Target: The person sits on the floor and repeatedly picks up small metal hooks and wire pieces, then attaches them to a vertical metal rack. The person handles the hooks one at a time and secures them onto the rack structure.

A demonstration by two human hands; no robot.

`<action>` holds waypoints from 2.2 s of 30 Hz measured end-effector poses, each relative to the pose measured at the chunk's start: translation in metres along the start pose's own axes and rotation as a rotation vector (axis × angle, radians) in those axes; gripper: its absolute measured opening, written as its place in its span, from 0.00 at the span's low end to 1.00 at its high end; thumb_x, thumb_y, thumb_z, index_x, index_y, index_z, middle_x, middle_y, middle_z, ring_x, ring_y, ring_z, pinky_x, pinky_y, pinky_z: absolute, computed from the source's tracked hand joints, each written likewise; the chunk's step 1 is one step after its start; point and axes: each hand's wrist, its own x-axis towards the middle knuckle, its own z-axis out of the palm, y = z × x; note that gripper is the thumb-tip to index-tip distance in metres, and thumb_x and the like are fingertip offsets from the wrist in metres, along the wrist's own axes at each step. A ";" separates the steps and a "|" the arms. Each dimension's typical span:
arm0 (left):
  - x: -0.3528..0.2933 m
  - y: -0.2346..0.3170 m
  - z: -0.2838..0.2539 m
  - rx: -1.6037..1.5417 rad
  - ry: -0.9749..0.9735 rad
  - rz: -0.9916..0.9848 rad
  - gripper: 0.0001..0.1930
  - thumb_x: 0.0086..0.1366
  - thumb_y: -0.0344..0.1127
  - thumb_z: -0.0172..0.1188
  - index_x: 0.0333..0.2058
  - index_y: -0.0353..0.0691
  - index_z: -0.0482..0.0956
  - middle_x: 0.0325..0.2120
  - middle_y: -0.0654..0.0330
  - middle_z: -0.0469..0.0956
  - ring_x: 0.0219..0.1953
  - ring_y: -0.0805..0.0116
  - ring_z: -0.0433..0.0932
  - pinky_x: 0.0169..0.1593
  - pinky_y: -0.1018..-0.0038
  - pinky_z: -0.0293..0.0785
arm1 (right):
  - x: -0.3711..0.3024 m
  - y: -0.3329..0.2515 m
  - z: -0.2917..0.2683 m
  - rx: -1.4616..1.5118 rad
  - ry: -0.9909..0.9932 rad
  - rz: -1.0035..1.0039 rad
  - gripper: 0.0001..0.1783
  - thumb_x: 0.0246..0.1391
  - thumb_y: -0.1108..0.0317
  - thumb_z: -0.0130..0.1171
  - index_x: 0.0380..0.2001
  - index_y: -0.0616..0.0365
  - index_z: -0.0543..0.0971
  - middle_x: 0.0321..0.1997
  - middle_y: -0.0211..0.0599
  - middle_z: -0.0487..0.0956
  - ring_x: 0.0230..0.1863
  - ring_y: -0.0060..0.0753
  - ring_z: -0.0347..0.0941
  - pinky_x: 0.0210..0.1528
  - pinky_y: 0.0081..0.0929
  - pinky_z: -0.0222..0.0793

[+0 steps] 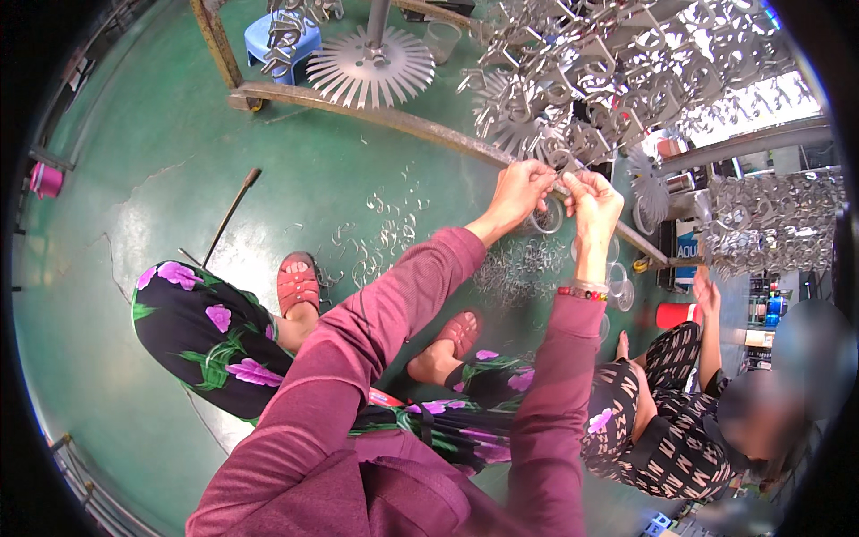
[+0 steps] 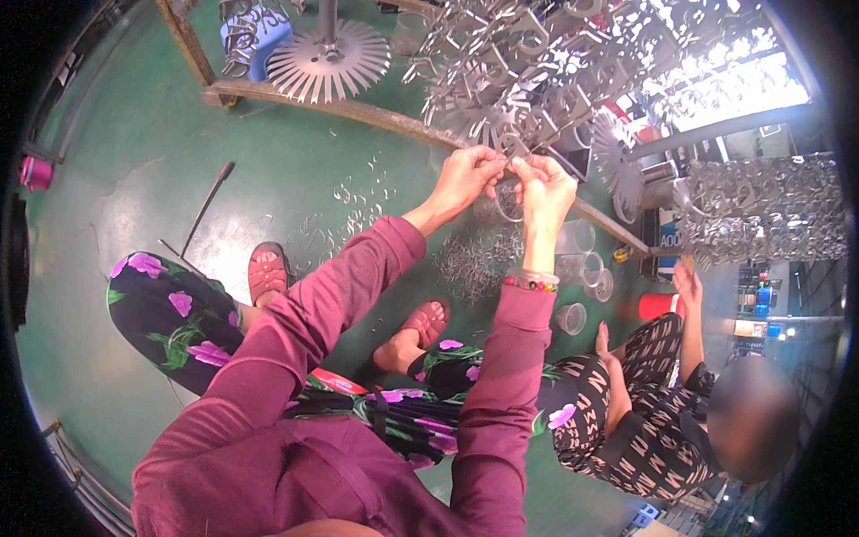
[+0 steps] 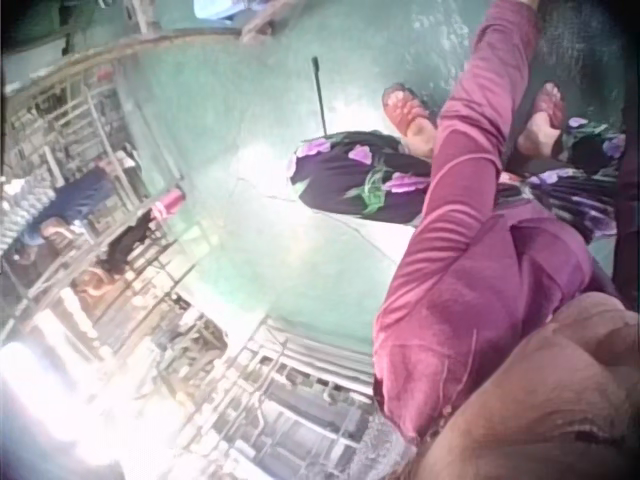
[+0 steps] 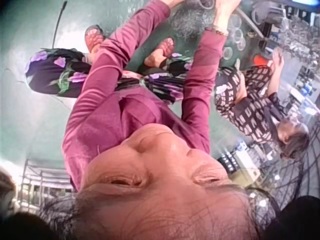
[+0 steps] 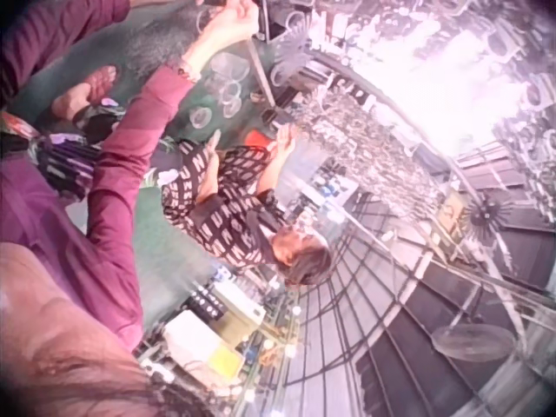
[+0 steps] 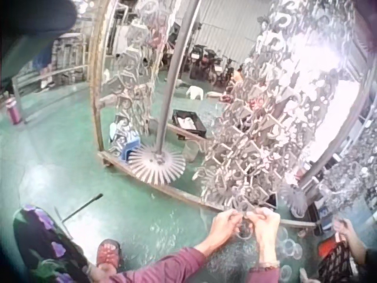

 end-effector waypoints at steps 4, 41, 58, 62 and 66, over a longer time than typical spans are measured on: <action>-0.009 -0.008 -0.014 -0.008 0.011 0.027 0.10 0.61 0.34 0.57 0.36 0.33 0.79 0.22 0.61 0.77 0.20 0.78 0.75 0.24 0.79 0.72 | 0.000 0.003 0.009 -0.076 -0.032 -0.079 0.09 0.44 0.73 0.66 0.30 0.65 0.79 0.22 0.33 0.79 0.16 0.14 0.67 0.16 0.13 0.60; 0.049 -0.034 -0.066 -0.937 -0.173 -0.449 0.15 0.60 0.23 0.55 0.43 0.21 0.65 0.46 0.37 0.69 0.52 0.47 0.71 0.58 0.60 0.69 | 0.042 -0.010 0.023 -0.436 -0.084 -0.076 0.06 0.47 0.77 0.61 0.22 0.72 0.77 0.19 0.39 0.79 0.23 0.25 0.77 0.25 0.19 0.72; 0.000 0.006 -0.042 -0.015 -0.325 -0.108 0.13 0.63 0.36 0.58 0.43 0.35 0.78 0.33 0.62 0.80 0.32 0.77 0.75 0.35 0.79 0.72 | 0.010 -0.005 -0.008 -0.202 -0.226 0.050 0.08 0.43 0.71 0.65 0.27 0.66 0.81 0.20 0.34 0.79 0.21 0.18 0.72 0.23 0.18 0.69; -0.003 0.010 -0.029 0.041 -0.258 -0.131 0.10 0.62 0.34 0.57 0.39 0.33 0.77 0.28 0.63 0.78 0.26 0.79 0.73 0.31 0.80 0.70 | -0.001 -0.007 -0.006 -0.184 -0.069 0.010 0.09 0.42 0.71 0.66 0.28 0.66 0.81 0.23 0.38 0.80 0.23 0.21 0.75 0.24 0.19 0.70; -0.009 0.013 -0.021 -0.013 -0.132 -0.169 0.08 0.63 0.33 0.56 0.35 0.33 0.76 0.25 0.64 0.76 0.23 0.80 0.70 0.28 0.82 0.70 | -0.012 0.005 0.000 -0.290 -0.013 -0.010 0.09 0.42 0.71 0.66 0.29 0.62 0.82 0.22 0.39 0.80 0.25 0.25 0.77 0.27 0.23 0.72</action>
